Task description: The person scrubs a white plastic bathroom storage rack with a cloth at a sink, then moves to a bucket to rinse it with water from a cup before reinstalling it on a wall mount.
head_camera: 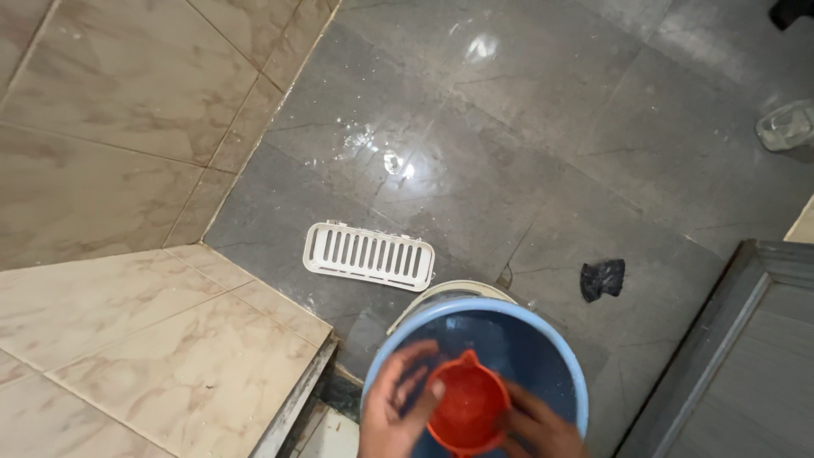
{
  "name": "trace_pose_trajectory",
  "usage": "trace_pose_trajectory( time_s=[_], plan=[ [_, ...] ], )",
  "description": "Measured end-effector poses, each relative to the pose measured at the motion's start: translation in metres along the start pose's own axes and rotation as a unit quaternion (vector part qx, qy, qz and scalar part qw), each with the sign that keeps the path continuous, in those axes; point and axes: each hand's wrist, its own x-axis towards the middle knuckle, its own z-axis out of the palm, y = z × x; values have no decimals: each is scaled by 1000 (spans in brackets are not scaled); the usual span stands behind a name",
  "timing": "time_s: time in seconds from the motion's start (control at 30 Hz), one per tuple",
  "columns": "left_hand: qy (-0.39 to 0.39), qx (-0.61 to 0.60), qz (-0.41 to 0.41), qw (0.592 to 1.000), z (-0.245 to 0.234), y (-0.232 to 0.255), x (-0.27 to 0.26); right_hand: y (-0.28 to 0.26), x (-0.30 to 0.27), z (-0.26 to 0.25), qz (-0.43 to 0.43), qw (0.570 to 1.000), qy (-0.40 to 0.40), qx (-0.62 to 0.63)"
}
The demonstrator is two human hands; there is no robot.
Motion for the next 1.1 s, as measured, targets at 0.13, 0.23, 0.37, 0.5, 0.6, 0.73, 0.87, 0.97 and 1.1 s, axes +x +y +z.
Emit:
trace_pose_trajectory(
  time_s=[0.13, 0.23, 0.37, 0.5, 0.6, 0.73, 0.87, 0.97, 1.1],
  plan=[
    [-129, -5, -80, 988, -2, 13, -15, -21, -31, -61, 62, 985, -1, 159],
    [-195, -120, -130, 965, 14, 48, -10, -57, -41, -89, -45, 990, 91, 97],
    [-134, -70, -49, 987, 47, 107, 5, -71, 8, -115, -36, 852, 115, 509],
    [29, 262, 191, 946, 84, 142, 23, -61, 88, -138, 89, 669, 220, 704],
    [86, 300, 314, 897, 110, 153, 42, -42, 144, -137, 60, 615, 148, 772],
    [94, 350, 358, 860, 128, 164, 59, -20, 199, -144, 173, 602, 182, 758],
    [93, 377, 408, 826, 131, 168, 76, -20, 222, -157, 142, 642, 147, 739],
    [78, 338, 433, 832, 124, 159, 91, -10, 243, -155, 163, 710, 164, 665],
    [31, 151, 284, 946, 99, 136, 130, -4, 251, -153, 55, 808, 149, 568]
  ],
)
